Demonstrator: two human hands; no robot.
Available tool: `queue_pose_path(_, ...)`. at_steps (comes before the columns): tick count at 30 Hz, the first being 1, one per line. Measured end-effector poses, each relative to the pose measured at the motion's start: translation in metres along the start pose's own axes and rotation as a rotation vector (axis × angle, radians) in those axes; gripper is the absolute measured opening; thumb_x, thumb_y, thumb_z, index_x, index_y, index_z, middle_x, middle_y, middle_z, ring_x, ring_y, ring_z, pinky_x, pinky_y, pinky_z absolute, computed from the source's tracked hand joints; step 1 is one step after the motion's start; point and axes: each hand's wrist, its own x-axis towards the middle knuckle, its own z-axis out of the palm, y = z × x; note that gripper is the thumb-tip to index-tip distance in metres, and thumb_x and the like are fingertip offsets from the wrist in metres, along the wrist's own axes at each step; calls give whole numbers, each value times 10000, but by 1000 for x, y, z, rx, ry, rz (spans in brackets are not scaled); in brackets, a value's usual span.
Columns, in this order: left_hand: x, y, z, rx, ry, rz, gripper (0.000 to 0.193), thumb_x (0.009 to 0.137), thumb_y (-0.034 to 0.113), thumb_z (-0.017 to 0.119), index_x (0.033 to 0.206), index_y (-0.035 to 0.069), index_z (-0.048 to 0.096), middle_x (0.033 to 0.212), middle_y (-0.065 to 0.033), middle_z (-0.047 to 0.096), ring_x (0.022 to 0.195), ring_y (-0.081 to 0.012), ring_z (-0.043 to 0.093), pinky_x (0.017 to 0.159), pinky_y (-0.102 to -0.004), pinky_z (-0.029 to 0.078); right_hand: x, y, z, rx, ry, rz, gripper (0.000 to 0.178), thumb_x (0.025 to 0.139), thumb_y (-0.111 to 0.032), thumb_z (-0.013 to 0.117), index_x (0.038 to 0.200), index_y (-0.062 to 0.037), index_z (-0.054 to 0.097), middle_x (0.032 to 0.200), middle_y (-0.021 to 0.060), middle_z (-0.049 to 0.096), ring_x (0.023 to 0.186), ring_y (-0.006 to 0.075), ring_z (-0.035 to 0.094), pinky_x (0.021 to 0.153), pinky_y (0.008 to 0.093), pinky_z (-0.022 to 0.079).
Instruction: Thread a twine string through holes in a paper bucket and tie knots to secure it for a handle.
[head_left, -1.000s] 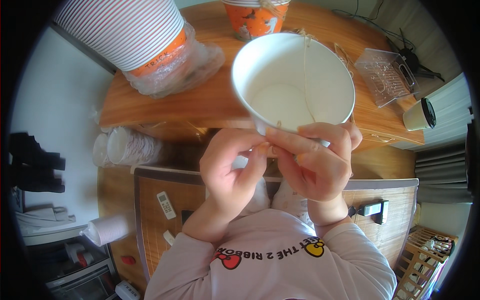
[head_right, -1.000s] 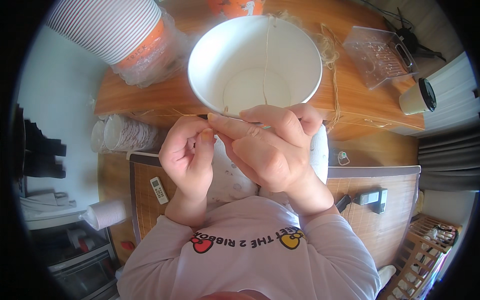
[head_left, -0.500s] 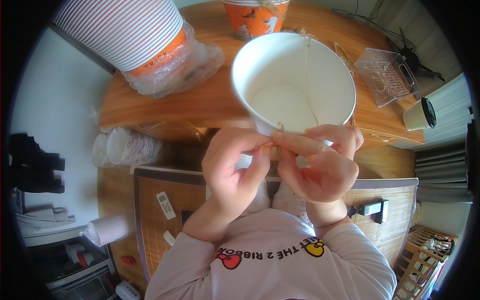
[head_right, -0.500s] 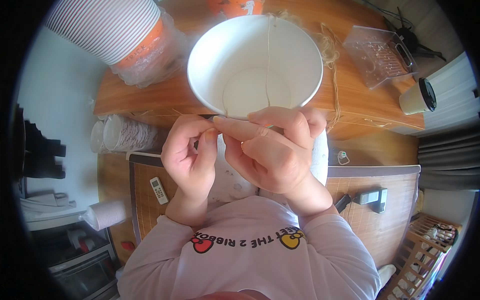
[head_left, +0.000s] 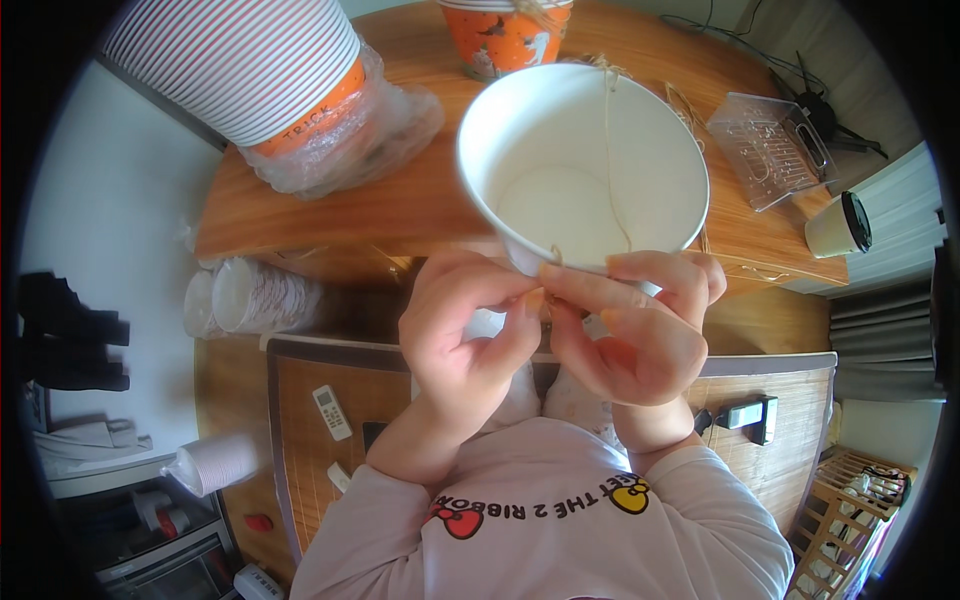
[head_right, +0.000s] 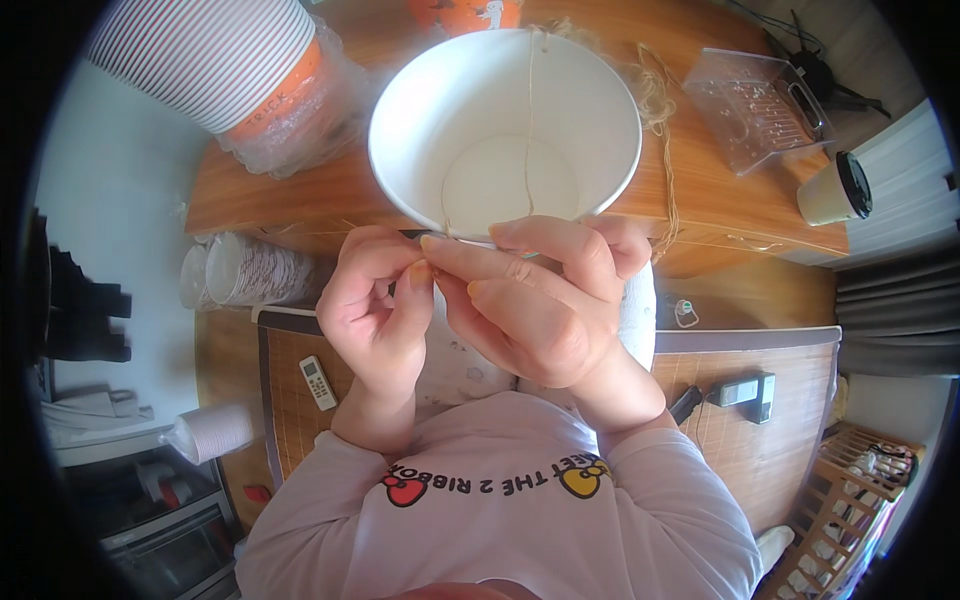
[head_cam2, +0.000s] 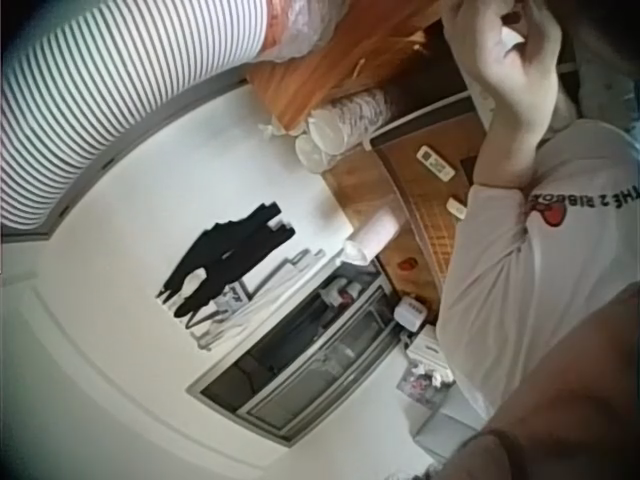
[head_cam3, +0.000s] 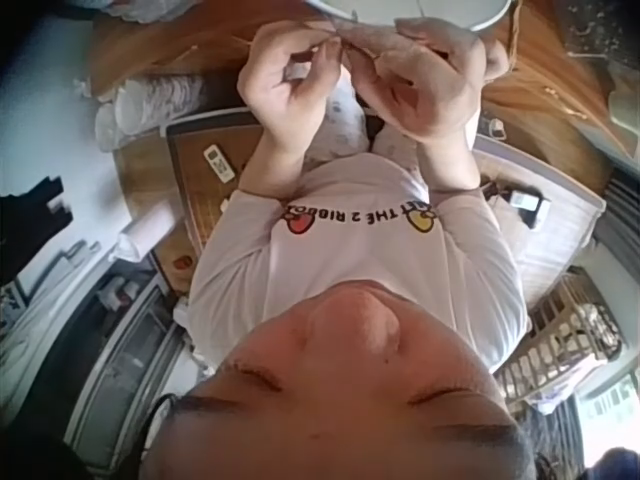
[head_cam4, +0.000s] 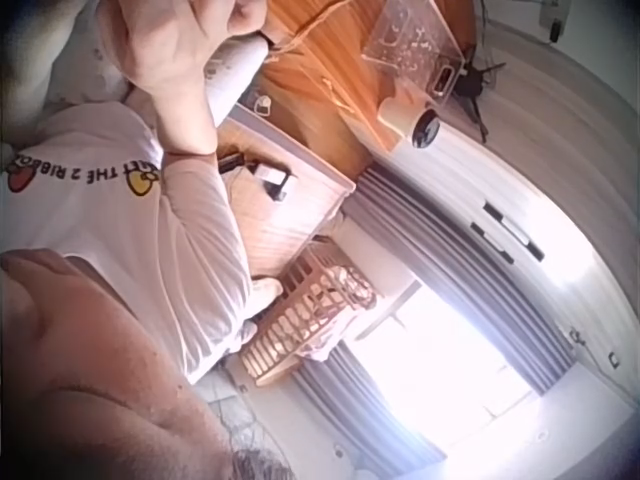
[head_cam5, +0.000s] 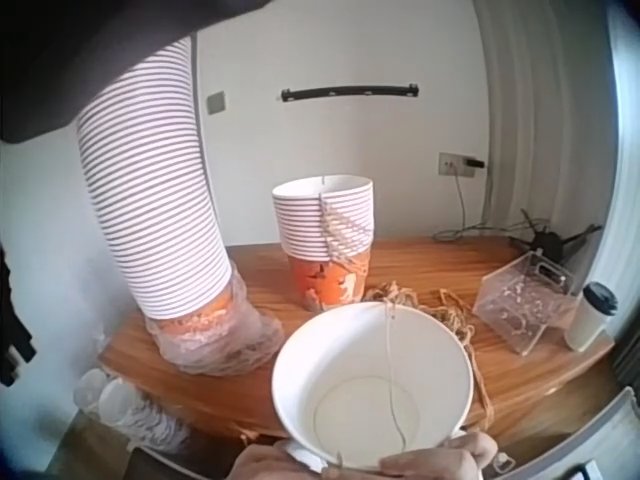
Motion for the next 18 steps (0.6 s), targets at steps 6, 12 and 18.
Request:
queue_pose_path(6,-2,-1,-1,-19,-28,-7,117,757,-44,719,853,16,687,792,-53,666,776,-193,576,662,-287,463,-1,0,2,-9,46,8,258,572,-145,813,794,-211,698,977,-166,713,887,91,538,795,318,291)
queue_pose_path(12,-4,-4,-4,-131,-69,-69,83,817,-13,708,895,1,681,849,-58,658,751,-140,574,648,-253,463,-3,7,3,8,78,-37,283,566,-132,806,825,-205,719,957,-179,705,864,93,528,786,312,288)
queue_pose_path(18,-5,-2,-1,-239,-92,-179,108,875,31,677,977,-1,659,884,-62,652,784,-103,597,676,-232,480,-3,9,4,38,97,-46,241,580,-107,801,762,-196,669,961,-175,715,860,101,529,781,304,294)
